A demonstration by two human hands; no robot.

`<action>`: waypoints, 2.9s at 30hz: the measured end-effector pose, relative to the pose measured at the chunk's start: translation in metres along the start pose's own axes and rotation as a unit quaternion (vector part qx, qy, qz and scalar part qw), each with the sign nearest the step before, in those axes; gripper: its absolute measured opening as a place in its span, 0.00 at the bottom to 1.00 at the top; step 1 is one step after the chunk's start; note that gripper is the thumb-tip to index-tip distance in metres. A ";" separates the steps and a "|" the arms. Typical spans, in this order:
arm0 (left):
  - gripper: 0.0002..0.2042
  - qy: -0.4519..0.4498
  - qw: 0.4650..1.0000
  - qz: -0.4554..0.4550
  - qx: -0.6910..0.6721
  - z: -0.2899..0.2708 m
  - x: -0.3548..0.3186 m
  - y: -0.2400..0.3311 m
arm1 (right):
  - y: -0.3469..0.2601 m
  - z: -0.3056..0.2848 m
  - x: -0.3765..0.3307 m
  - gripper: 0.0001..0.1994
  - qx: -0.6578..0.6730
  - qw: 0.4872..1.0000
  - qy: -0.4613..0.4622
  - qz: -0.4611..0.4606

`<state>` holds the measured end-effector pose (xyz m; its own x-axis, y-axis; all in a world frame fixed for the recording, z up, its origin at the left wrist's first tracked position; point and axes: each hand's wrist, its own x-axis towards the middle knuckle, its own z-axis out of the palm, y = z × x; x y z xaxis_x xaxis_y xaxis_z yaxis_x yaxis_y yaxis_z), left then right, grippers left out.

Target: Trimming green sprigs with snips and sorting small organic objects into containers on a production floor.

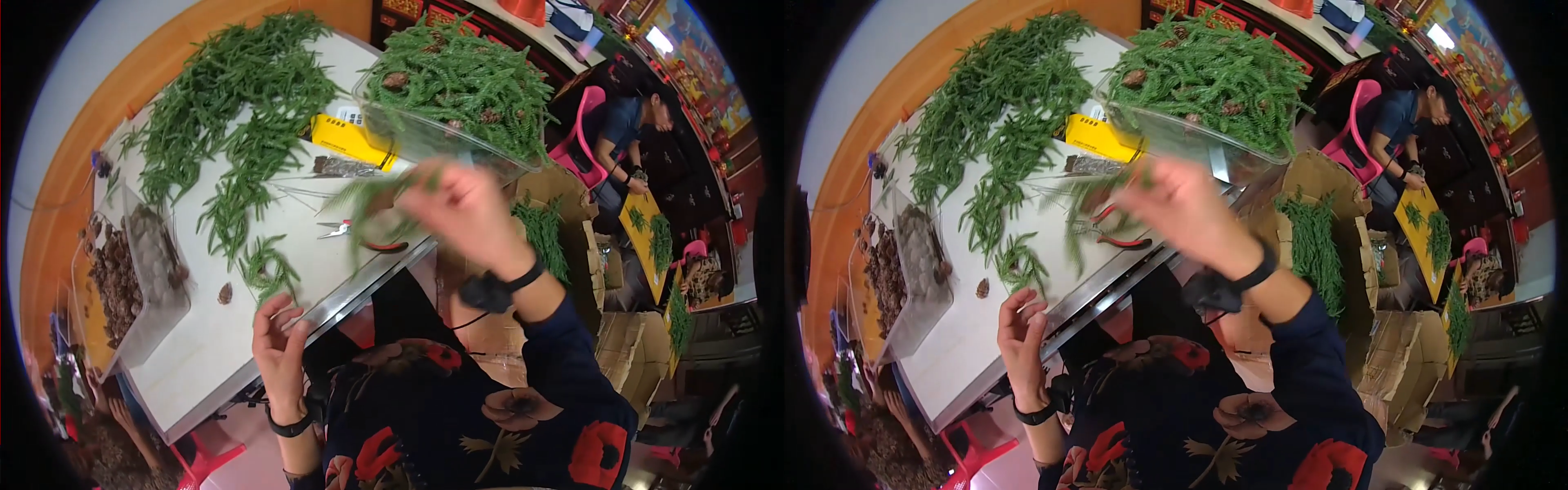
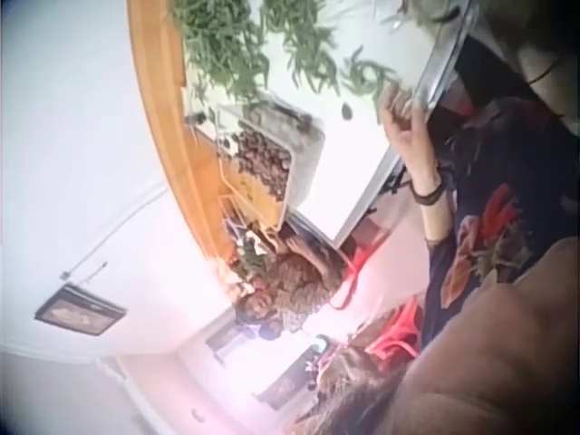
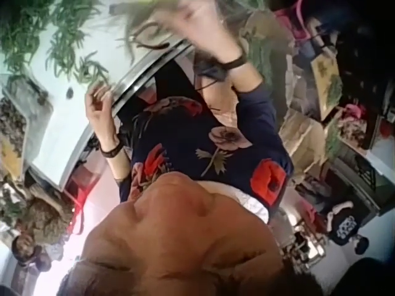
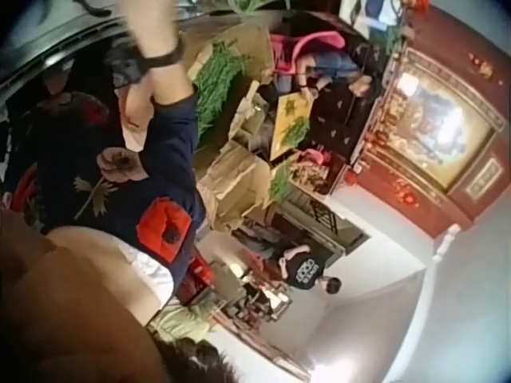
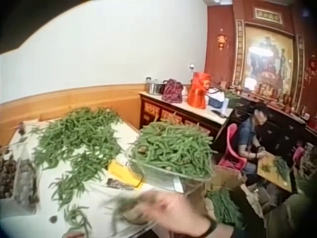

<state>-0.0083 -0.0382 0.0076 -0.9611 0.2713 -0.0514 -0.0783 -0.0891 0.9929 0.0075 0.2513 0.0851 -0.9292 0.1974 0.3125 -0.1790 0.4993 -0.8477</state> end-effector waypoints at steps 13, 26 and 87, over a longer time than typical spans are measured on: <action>0.17 0.007 0.999 -0.049 0.019 -0.005 -0.004 -0.002 | 0.056 -0.140 0.051 0.15 -0.499 0.835 0.232 0.008; 0.18 0.082 0.995 -0.053 0.013 -0.024 -0.008 -0.005 | 0.094 -0.144 0.055 0.18 -0.450 0.888 0.075 -0.049; 0.24 0.280 0.774 0.227 0.520 -0.055 0.000 -0.053 | 0.092 0.106 -0.016 0.21 -0.280 0.947 0.031 -0.158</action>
<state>-0.0188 -0.0857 -0.0510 -0.8138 -0.0461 0.5793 0.2765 0.8460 0.4559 -0.0284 0.2050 -0.0436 -0.8345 0.0042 0.5510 -0.2292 0.9067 -0.3540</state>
